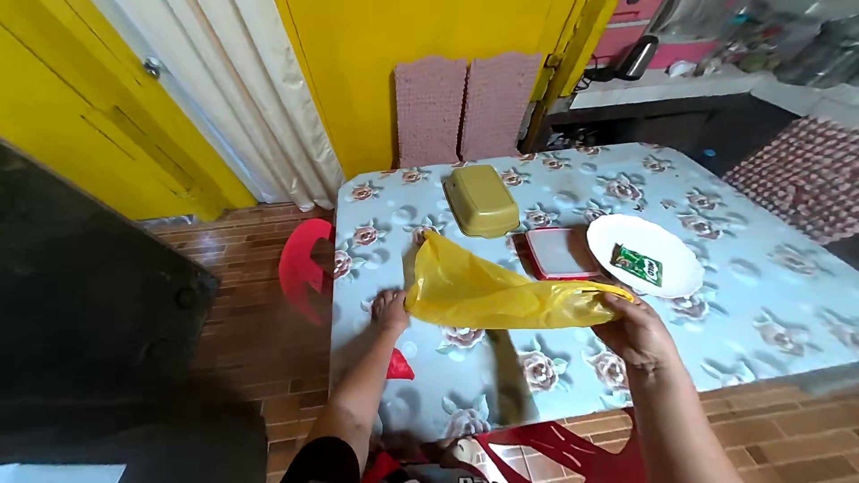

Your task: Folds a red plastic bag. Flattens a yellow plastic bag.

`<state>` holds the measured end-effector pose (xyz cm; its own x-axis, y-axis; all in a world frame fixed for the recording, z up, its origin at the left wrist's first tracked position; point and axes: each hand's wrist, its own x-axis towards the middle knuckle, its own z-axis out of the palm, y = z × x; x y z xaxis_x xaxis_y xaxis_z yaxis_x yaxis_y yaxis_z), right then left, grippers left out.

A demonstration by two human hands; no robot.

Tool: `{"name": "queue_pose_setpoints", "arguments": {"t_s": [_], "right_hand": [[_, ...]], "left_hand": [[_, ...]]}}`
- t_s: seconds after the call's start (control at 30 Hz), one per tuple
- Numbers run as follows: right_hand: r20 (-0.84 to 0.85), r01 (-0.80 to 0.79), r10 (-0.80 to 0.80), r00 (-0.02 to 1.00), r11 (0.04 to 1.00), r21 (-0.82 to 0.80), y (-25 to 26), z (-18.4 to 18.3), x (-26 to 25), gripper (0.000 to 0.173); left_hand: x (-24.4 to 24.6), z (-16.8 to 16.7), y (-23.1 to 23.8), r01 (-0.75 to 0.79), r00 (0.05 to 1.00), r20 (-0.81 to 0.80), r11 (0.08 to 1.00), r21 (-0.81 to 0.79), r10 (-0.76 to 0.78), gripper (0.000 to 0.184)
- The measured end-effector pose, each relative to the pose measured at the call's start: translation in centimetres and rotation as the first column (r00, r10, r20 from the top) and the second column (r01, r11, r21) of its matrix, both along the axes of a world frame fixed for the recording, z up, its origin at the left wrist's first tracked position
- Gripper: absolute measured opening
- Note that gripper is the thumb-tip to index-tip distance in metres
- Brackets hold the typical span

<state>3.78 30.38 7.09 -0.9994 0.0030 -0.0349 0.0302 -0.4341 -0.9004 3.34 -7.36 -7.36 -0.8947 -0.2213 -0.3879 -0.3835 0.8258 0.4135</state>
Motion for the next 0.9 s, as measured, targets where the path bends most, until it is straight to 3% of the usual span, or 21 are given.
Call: {"name": "queue_pose_setpoints", "arguments": {"t_s": [0.1,0.17,0.23,0.3,0.37,0.43,0.5,0.57,0.67,0.8,0.9], "right_hand": [[-0.034,0.045,-0.043,0.998,0.995,0.085,0.1,0.9,0.1,0.018],[-0.043,0.115,-0.108,0.993,0.974,0.196,1.2,0.9,0.0,0.022],[-0.001,0.122,-0.129,0.992,0.938,0.323,2.1,0.5,0.2,0.021],[0.092,0.017,-0.074,0.993,0.859,0.511,2.4,0.0,0.5,0.027],[0.182,-0.098,-0.044,0.982,0.707,0.700,2.6,-0.6,0.5,0.019],[0.181,-0.054,-0.152,0.972,0.602,0.797,3.6,-1.9,0.3,0.015],[0.100,0.106,-0.282,0.954,0.630,0.769,4.0,-3.5,0.7,0.011],[0.041,0.188,-0.288,0.957,0.720,0.668,3.6,-4.9,1.7,0.008],[0.136,0.036,-0.147,0.980,0.797,0.603,3.7,-7.8,4.7,0.010],[0.360,-0.166,-0.110,0.927,0.740,0.652,5.7,-12.8,8.2,0.010],[0.491,-0.383,0.018,0.871,0.651,0.656,6.6,-14.7,9.4,0.014]], "left_hand": [[-0.9,1.3,0.2,-0.200,0.974,-0.076,0.968,0.154,0.214,0.038],[-1.9,2.0,0.0,-0.375,0.881,-0.140,0.849,0.373,0.451,0.040],[-2.8,2.3,-0.5,-0.372,0.852,-0.110,0.740,0.561,0.512,0.042],[-3.3,3.4,-0.9,-0.290,0.916,-0.038,0.724,0.626,0.400,0.048],[-3.5,5.1,-2.1,-0.222,0.966,0.003,0.827,0.516,0.257,0.050],[-3.5,6.3,-4.2,-0.233,0.962,-0.046,0.899,0.371,0.269,0.049],[-3.0,6.9,-5.4,-0.231,0.952,-0.135,0.932,0.279,0.276,0.053],[-1.6,7.5,-5.1,-0.140,0.955,-0.217,0.953,0.267,0.201,0.054],[1.8,6.6,-5.9,-0.005,0.980,-0.195,0.974,0.227,0.051,0.050],[6.1,2.3,-8.9,0.085,0.995,-0.077,0.973,0.215,-0.070,0.048],[7.5,0.5,-10.6,0.224,0.971,0.005,0.917,0.329,-0.239,0.048]]}}
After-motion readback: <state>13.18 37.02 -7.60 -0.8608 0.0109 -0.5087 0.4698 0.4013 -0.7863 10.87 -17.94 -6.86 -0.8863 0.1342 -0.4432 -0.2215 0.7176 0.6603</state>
